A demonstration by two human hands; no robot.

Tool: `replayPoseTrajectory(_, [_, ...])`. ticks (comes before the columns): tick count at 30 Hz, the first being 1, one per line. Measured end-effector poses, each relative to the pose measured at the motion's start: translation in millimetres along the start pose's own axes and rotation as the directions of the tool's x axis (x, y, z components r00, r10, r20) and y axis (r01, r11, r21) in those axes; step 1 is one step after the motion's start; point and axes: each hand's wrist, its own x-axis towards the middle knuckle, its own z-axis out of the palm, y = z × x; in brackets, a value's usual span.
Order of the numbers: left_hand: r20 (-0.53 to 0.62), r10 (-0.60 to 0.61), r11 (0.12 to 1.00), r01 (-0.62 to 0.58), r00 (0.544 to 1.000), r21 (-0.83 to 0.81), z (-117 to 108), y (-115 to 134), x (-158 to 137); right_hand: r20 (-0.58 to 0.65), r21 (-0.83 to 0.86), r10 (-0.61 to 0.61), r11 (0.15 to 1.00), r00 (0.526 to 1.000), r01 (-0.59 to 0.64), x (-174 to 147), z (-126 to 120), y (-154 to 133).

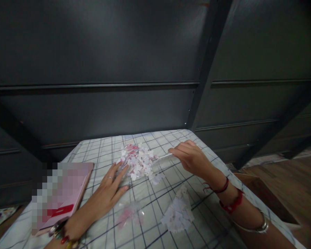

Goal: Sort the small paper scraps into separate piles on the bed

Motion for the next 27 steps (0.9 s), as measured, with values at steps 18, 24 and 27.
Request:
replayPoseTrajectory(18, [0.022, -0.022, 1.000, 0.022, 1.000, -0.009, -4.2, 1.3, 0.6, 0.004, 0.010, -0.065, 0.998, 0.998, 0.064, 3.1, -3.1, -5.1])
replayPoseTrajectory(24, [0.018, -0.016, 1.000, 0.017, 1.000, -0.016, -4.7, 1.8, 0.8, -0.063, -0.081, 0.004, 0.997, 0.998, -0.009, 4.0, 2.0, -6.7])
replayPoseTrajectory(27, [0.027, -0.009, 1.000, 0.009, 1.000, -0.015, -5.8, 2.4, 1.4, -0.018, -0.079, -0.005, 0.997, 1.000, 0.004, 5.4, 4.4, -9.4])
